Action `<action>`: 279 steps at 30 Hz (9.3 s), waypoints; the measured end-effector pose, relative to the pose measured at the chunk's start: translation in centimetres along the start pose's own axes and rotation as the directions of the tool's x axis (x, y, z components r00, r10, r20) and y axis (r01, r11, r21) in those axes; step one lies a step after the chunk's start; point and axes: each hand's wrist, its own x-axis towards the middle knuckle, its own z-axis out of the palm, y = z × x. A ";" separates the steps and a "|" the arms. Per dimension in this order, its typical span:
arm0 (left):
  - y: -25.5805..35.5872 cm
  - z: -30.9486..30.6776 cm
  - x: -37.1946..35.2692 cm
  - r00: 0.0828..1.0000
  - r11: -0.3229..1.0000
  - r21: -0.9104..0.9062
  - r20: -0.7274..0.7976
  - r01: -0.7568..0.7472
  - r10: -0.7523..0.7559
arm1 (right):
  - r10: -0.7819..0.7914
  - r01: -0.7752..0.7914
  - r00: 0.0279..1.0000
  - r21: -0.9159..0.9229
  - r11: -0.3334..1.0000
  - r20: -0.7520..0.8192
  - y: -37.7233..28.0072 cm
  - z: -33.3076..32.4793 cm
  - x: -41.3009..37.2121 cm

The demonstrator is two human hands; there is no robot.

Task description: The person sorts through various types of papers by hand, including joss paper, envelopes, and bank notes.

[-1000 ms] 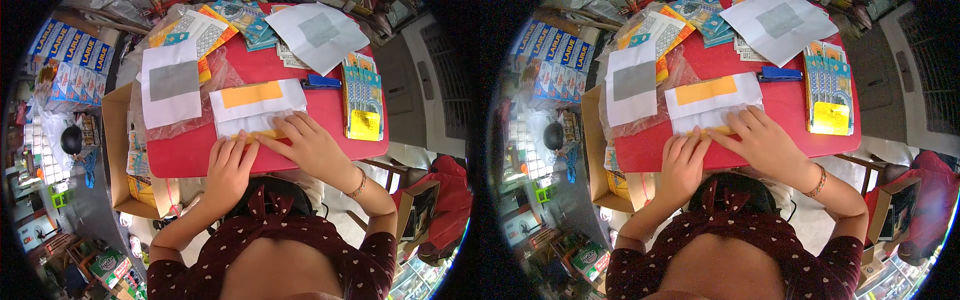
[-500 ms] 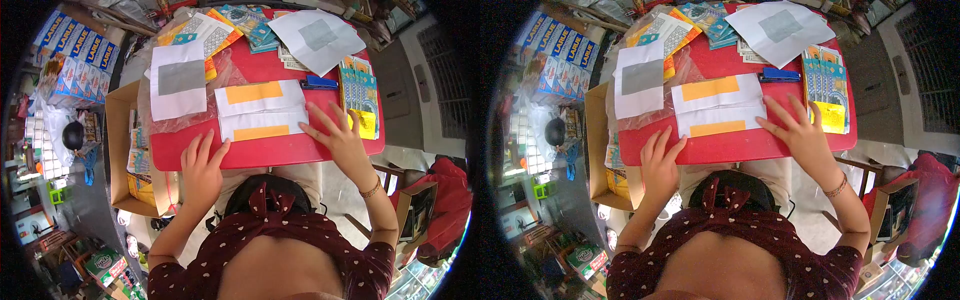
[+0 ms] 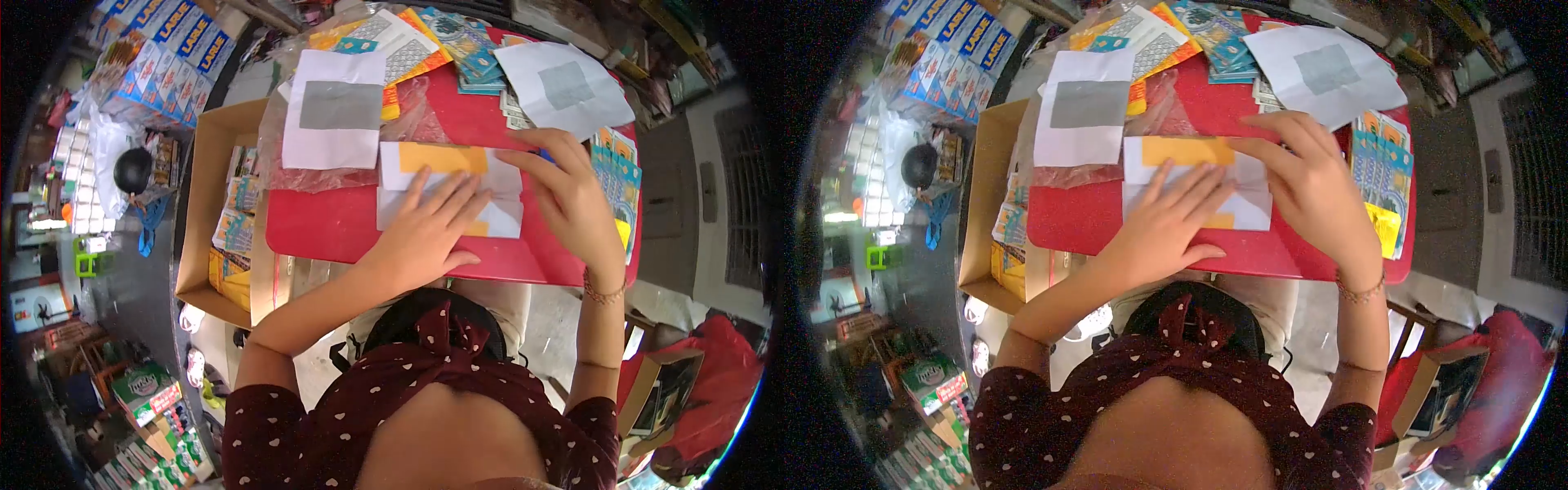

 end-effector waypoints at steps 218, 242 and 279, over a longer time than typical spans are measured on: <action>-17.2 -4.8 7.0 0.798 0.871 -0.244 -0.352 0.427 -0.490 | 0.371 -0.378 0.822 0.901 -0.213 0.432 3.3 9.2 12.6; -12.5 -6.9 7.3 0.936 -0.281 -0.960 0.089 -0.011 -0.340 | 0.282 -0.116 0.954 0.993 0.035 0.101 3.4 2.4 8.6; -8.7 -7.8 8.0 0.926 0.123 -0.984 -0.162 -0.127 -0.341 | 0.395 -0.105 0.917 0.990 0.091 0.061 1.5 4.2 7.1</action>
